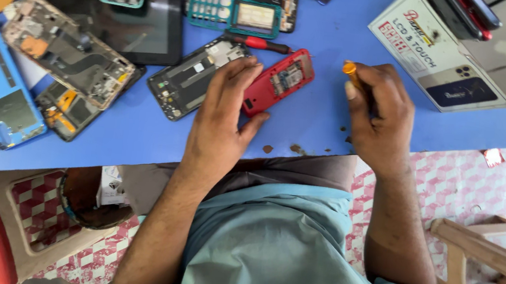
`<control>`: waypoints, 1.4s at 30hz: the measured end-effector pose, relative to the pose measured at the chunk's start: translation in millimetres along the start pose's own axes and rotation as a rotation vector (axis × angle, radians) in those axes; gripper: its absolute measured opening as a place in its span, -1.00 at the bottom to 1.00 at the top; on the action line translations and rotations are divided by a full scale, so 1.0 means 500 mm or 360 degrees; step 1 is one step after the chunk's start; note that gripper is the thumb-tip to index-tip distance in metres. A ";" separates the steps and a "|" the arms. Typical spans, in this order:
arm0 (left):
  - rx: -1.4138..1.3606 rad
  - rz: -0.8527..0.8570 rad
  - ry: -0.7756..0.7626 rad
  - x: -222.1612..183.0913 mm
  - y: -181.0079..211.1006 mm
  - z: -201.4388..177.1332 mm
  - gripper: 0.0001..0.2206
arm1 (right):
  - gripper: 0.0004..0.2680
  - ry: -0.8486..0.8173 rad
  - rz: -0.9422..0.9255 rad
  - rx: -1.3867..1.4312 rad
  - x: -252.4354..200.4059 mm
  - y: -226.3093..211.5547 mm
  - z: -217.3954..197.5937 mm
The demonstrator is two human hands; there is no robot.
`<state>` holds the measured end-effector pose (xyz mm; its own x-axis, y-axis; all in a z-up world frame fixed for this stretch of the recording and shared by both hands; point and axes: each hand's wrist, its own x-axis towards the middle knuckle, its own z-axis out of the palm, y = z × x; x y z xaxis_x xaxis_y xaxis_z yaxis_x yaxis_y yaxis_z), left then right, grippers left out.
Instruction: The person uses a small screwdriver to unscrew and remove components from the back of a red mobile phone. They carefully manipulate the internal parts while holding the phone steady.
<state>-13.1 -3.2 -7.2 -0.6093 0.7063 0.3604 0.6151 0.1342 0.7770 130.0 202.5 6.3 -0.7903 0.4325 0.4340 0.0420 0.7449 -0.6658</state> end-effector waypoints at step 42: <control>0.0005 0.0050 0.0213 -0.014 0.000 0.002 -0.43 | -0.78 0.0436 0.0274 0.0766 -0.004 0.013 0.069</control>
<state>-8.2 -7.6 -10.2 -0.6508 0.6111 0.4506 0.6365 0.1156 0.7625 110.8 188.9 -19.8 -0.6072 0.6903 0.3934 -0.1773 0.3649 -0.9140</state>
